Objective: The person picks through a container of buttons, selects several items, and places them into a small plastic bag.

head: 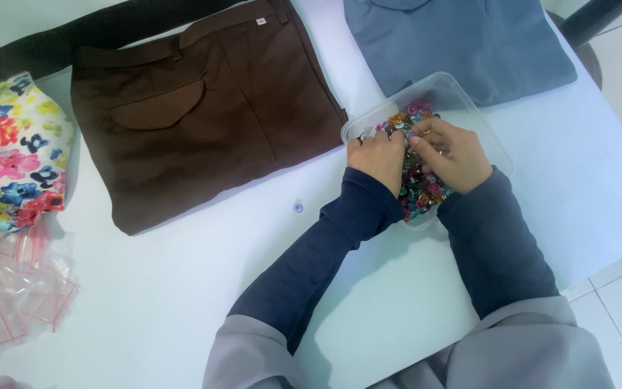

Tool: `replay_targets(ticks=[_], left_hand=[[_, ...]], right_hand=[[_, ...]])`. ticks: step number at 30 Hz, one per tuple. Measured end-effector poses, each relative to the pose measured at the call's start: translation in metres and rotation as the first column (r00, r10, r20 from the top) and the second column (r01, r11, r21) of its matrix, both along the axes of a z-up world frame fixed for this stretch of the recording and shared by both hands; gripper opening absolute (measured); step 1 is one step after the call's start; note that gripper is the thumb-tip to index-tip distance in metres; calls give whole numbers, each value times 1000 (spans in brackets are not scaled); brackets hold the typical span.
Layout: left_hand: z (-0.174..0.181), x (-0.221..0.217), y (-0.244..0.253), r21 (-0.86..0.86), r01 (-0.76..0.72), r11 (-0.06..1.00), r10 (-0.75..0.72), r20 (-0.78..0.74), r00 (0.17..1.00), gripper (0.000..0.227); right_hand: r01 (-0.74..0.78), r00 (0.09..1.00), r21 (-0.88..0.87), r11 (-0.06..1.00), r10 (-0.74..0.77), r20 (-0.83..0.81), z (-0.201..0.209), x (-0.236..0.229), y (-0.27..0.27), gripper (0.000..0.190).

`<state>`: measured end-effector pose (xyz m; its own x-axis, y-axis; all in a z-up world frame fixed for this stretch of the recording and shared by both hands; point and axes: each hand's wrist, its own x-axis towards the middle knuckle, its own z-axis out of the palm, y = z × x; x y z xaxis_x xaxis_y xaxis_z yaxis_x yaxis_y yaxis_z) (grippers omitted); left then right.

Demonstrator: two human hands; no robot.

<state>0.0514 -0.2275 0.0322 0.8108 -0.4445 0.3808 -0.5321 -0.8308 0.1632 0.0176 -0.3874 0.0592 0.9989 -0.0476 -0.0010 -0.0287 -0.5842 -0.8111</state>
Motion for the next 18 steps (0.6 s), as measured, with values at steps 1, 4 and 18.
replay_targets(ticks=[1, 4, 18], left_hand=[[-2, 0, 1, 0, 1, 1000, -1, 1, 1000, 4], [-5, 0, 4, -26, 30, 999, -29, 49, 998, 1], [13, -4, 19, -454, 116, 883, -171, -81, 982, 16]], right_hand=[[1, 1000, 0, 1000, -1, 1, 4, 0, 3, 19], [-14, 1000, 84, 996, 15, -5, 11, 1, 8, 21], [-34, 989, -95, 995, 47, 141, -5, 5, 0, 14]])
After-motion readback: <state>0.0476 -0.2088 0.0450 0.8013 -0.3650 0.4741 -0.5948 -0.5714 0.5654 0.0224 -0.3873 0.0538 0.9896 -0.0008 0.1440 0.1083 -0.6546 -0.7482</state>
